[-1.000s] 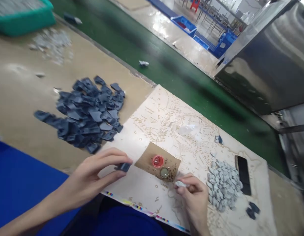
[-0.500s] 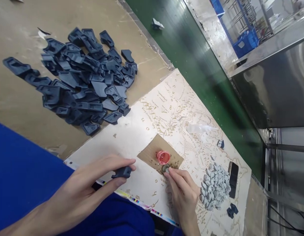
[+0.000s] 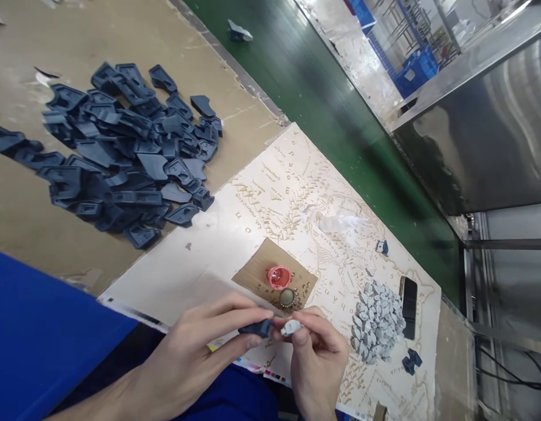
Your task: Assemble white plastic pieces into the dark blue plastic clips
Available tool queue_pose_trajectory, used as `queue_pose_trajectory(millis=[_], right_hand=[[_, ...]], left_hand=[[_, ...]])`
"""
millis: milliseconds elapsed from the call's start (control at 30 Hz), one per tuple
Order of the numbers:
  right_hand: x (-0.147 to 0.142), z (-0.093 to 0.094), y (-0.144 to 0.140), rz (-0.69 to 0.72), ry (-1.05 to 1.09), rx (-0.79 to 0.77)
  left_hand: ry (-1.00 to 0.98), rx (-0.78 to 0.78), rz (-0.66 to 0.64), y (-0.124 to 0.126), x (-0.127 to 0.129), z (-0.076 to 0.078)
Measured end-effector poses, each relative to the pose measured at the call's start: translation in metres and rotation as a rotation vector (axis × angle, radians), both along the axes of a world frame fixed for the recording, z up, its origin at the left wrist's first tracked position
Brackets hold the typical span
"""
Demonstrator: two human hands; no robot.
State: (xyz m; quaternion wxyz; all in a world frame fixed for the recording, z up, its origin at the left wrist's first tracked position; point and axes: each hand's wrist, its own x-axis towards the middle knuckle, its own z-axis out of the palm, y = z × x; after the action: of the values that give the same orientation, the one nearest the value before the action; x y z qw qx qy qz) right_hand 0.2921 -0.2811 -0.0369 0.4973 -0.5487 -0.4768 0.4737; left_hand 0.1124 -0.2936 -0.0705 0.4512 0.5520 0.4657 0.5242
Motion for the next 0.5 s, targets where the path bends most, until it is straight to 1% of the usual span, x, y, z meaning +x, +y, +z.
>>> queue_pose_trajectory(millis=[67, 167, 333, 433, 500], right_hand=[[-0.005, 0.001, 0.000, -0.009, 0.008, 0.008], [-0.002, 0.001, 0.000, -0.002, -0.084, 0.082], [0.010, 0.005, -0.002, 0.128, -0.305, 0.203], [0.012, 0.013, 0.000, 0.199, -0.354, 0.243], [0.012, 0.019, 0.003, 0.226, -0.343, 0.268]], left_hand=[[-0.021, 0.022, -0.004, 0.001, 0.003, 0.002], [-0.019, 0.047, -0.019, 0.002, 0.006, 0.005], [0.045, 0.097, -0.020, 0.004, 0.005, 0.009], [0.104, 0.133, -0.025, 0.002, 0.003, 0.007], [0.150, 0.162, -0.049, -0.004, 0.001, 0.003]])
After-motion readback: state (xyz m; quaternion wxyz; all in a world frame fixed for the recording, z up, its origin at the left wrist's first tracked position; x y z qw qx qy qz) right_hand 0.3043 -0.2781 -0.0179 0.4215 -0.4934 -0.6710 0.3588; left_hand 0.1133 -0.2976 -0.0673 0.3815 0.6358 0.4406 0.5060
